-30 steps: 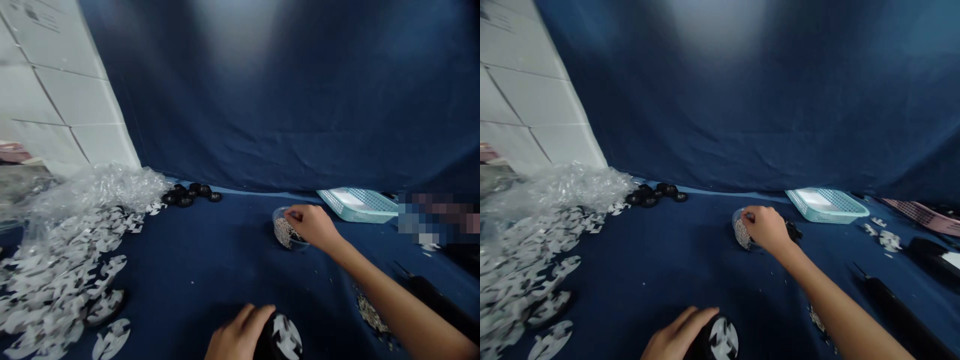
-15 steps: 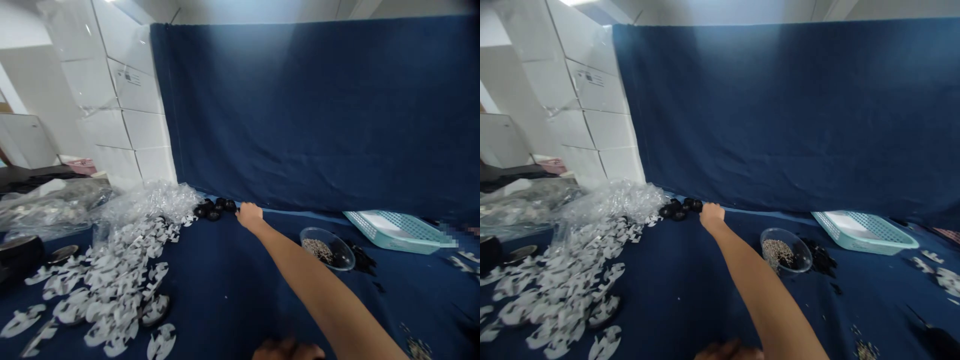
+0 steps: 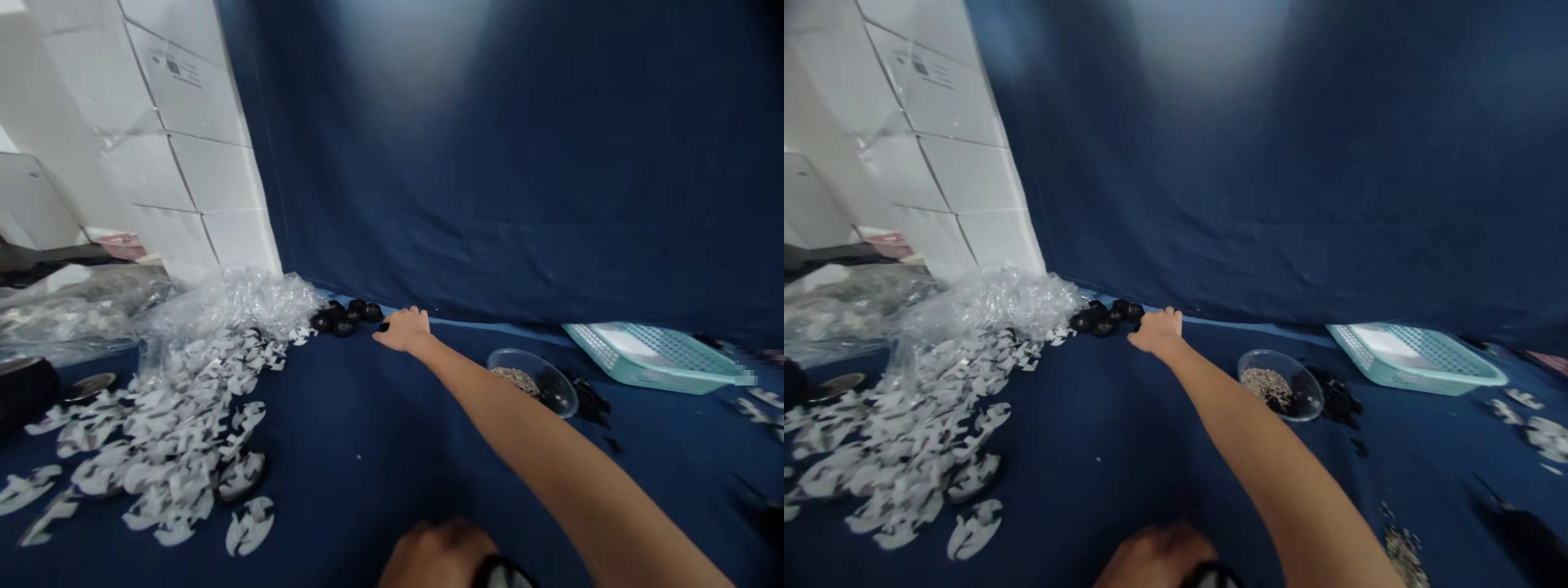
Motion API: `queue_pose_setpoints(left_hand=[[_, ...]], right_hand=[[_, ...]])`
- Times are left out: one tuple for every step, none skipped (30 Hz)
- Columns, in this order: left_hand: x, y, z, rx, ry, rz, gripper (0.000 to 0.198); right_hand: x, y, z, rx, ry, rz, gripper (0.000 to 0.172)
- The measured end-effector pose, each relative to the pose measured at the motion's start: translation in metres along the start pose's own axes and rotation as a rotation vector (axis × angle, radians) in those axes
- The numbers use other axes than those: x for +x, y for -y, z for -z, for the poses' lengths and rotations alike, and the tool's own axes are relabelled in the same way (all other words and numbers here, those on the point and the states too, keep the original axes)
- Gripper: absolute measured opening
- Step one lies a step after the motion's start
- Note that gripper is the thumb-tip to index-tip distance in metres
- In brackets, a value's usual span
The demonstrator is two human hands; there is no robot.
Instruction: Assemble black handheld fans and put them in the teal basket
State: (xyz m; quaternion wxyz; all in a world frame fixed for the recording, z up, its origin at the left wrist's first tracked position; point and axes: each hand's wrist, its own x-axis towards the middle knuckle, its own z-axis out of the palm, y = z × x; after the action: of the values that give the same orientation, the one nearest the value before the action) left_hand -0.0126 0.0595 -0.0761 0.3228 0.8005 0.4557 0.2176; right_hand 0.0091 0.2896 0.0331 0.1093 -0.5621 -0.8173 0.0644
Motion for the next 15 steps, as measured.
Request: queue_pose_setpoints(left_hand=[[-0.001, -0.008, 0.009, -0.028, -0.02, 0.017, 0.046], [-0.002, -0.015, 0.018, -0.05, -0.06, 0.039, 0.053], [-0.003, -0.021, 0.026, -0.075, -0.093, 0.05, 0.057], [-0.004, -0.027, 0.033, -0.1, -0.12, 0.049, 0.057], [-0.004, -0.031, 0.038, -0.126, -0.128, 0.04, 0.056], [-0.006, -0.035, 0.041, -0.149, -0.126, 0.027, 0.054], [-0.007, -0.038, 0.043, -0.167, -0.113, 0.014, 0.05], [-0.008, -0.04, 0.043, -0.179, -0.095, 0.001, 0.047], [-0.01, -0.042, 0.042, -0.183, -0.079, -0.008, 0.045], [-0.011, -0.043, 0.04, -0.181, -0.064, -0.016, 0.043], [-0.013, -0.045, 0.038, -0.174, -0.052, -0.024, 0.044], [-0.014, -0.047, 0.037, -0.164, -0.041, -0.032, 0.045], [-0.016, -0.049, 0.035, -0.152, -0.034, -0.038, 0.046], [-0.017, -0.051, 0.035, -0.139, -0.029, -0.042, 0.047], [-0.017, -0.053, 0.034, -0.127, -0.025, -0.046, 0.047]], right_hand=[[-0.02, -0.002, 0.008, 0.025, -0.037, 0.03, 0.034], [-0.043, -0.005, 0.017, 0.058, -0.076, 0.066, 0.034], [-0.069, -0.011, 0.026, 0.1, -0.115, 0.104, 0.035], [-0.096, -0.018, 0.035, 0.151, -0.155, 0.136, 0.035], [-0.124, -0.027, 0.044, 0.213, -0.195, 0.169, 0.037], [-0.153, -0.037, 0.051, 0.283, -0.23, 0.199, 0.04], [-0.18, -0.048, 0.056, 0.357, -0.266, 0.218, 0.043], [-0.205, -0.058, 0.059, 0.431, -0.298, 0.22, 0.043], [-0.228, -0.068, 0.06, 0.509, -0.327, 0.208, 0.042], [-0.249, -0.075, 0.058, 0.587, -0.34, 0.194, 0.042], [-0.267, -0.081, 0.054, 0.663, -0.335, 0.183, 0.041], [-0.282, -0.084, 0.049, 0.731, -0.316, 0.177, 0.04], [-0.294, -0.085, 0.042, 0.79, -0.29, 0.174, 0.039], [-0.303, -0.084, 0.036, 0.836, -0.263, 0.173, 0.037], [-0.31, -0.083, 0.029, 0.87, -0.241, 0.169, 0.036]])
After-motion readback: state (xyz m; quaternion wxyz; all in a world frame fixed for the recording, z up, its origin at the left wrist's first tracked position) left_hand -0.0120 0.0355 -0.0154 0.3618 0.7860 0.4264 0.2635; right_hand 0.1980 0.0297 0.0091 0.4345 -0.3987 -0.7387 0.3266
